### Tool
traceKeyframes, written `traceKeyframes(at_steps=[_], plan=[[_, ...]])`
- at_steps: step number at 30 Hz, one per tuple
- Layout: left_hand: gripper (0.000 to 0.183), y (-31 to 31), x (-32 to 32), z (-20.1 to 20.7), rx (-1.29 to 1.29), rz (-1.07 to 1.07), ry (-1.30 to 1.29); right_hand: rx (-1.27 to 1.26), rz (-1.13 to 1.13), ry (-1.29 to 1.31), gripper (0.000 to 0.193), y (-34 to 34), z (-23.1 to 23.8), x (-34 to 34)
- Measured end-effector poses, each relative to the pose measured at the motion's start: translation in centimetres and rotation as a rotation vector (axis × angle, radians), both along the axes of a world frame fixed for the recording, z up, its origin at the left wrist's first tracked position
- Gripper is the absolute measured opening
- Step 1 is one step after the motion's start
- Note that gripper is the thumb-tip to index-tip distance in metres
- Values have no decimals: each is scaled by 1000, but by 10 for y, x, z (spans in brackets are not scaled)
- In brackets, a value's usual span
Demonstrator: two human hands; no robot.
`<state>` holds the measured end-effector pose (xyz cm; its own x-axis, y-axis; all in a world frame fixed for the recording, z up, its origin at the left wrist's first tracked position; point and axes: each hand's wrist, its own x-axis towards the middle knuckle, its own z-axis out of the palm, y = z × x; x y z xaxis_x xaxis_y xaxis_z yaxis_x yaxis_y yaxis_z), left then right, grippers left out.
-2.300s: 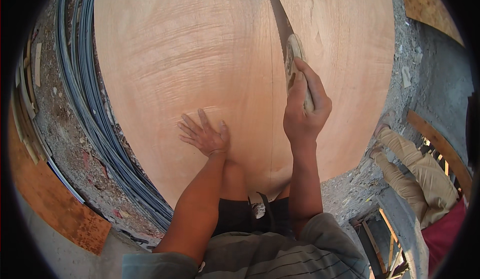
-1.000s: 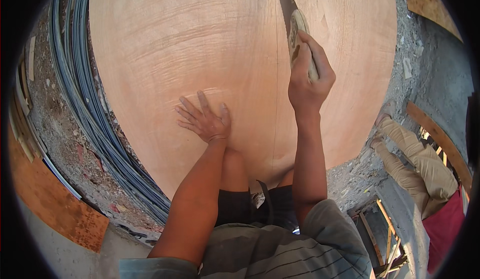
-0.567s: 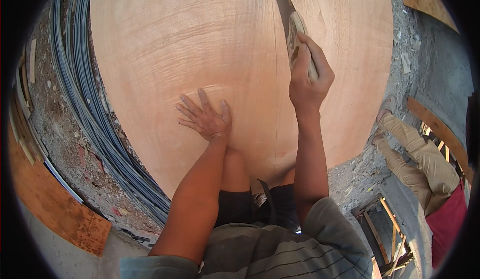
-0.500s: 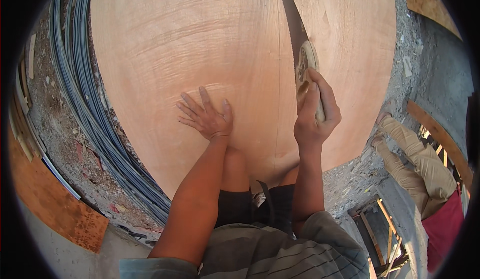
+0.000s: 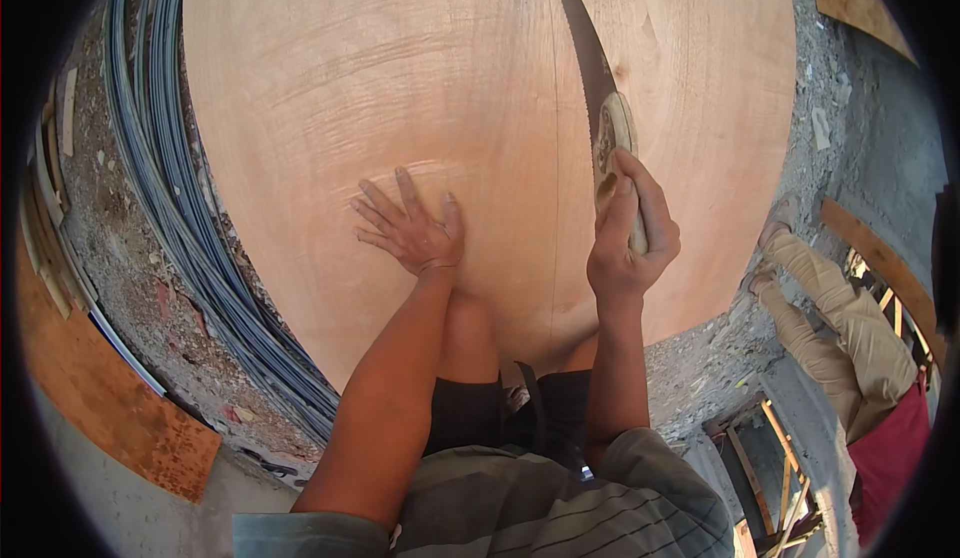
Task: The person uses a hand saw to cut through a sheet of plywood, using their other hand to steady the wood.
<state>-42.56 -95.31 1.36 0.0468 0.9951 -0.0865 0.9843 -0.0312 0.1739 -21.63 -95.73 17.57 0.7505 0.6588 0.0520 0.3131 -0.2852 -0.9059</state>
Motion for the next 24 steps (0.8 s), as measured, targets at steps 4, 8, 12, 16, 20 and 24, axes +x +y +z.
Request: traceKeyframes(at_steps=[4,8,12,16,20,24], plan=[[83,-7,9,0,-5,-10,-14,54,-36,5,23,102,-33,47],[83,-4,-1,-4,-7,11,21,-153,21,24,25,117,-34,41],[83,0,-3,0,-7,23,25,-37,1,61,29,14,0,-5],[82,-4,1,-2,11,-14,18,75,-51,-45,23,56,-22,21],[82,-10,3,-4,7,-15,-1,64,-59,19,25,130,-49,49],[81,-9,-16,-3,10,14,39,25,-5,-12,24,42,-25,-3]])
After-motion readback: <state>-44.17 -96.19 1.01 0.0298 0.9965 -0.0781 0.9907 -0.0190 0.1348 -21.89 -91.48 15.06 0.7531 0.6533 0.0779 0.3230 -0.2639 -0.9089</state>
